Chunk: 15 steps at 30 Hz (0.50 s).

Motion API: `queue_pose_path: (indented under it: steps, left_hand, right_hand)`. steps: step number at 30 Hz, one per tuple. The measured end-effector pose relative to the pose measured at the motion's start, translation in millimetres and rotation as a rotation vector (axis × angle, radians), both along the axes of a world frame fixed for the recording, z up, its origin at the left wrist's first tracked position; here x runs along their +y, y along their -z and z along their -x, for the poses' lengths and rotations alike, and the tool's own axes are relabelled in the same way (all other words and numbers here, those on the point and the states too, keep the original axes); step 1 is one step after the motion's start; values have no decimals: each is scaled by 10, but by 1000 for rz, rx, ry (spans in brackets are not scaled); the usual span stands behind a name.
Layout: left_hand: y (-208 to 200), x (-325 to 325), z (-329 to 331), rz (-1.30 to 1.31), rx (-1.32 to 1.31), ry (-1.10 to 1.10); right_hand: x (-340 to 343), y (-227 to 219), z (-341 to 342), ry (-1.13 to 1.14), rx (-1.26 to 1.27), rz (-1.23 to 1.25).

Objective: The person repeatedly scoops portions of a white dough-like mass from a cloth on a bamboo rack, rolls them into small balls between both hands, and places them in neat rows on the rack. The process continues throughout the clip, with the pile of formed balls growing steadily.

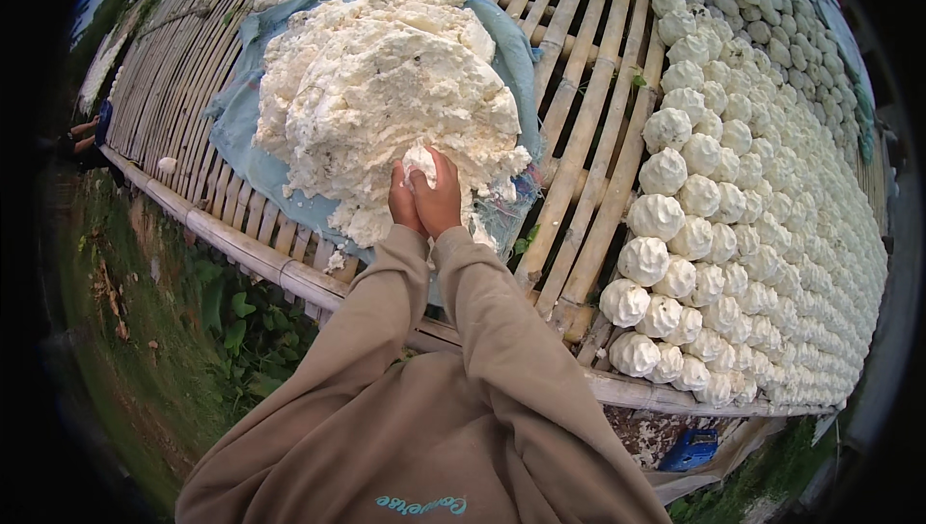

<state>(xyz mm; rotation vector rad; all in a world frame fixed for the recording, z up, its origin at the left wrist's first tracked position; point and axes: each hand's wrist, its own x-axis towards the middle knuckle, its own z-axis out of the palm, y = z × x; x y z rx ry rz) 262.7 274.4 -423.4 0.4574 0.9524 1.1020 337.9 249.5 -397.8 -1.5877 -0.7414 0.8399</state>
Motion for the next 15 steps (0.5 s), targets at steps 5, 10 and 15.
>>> queue_pose_path:
  steps: [5, 10, 15]
  left_hand:
    - [-614, 80, 497, 71, -365, 12]
    - [-692, 61, 560, 138, -405, 10]
    - [-466, -225, 617, 59, -361, 98]
  right_hand:
    - [138, -986, -8, 42, -665, -354]
    - [159, -1256, 210, -290, -322, 28]
    - [-69, -946, 220, 107, -697, -313]
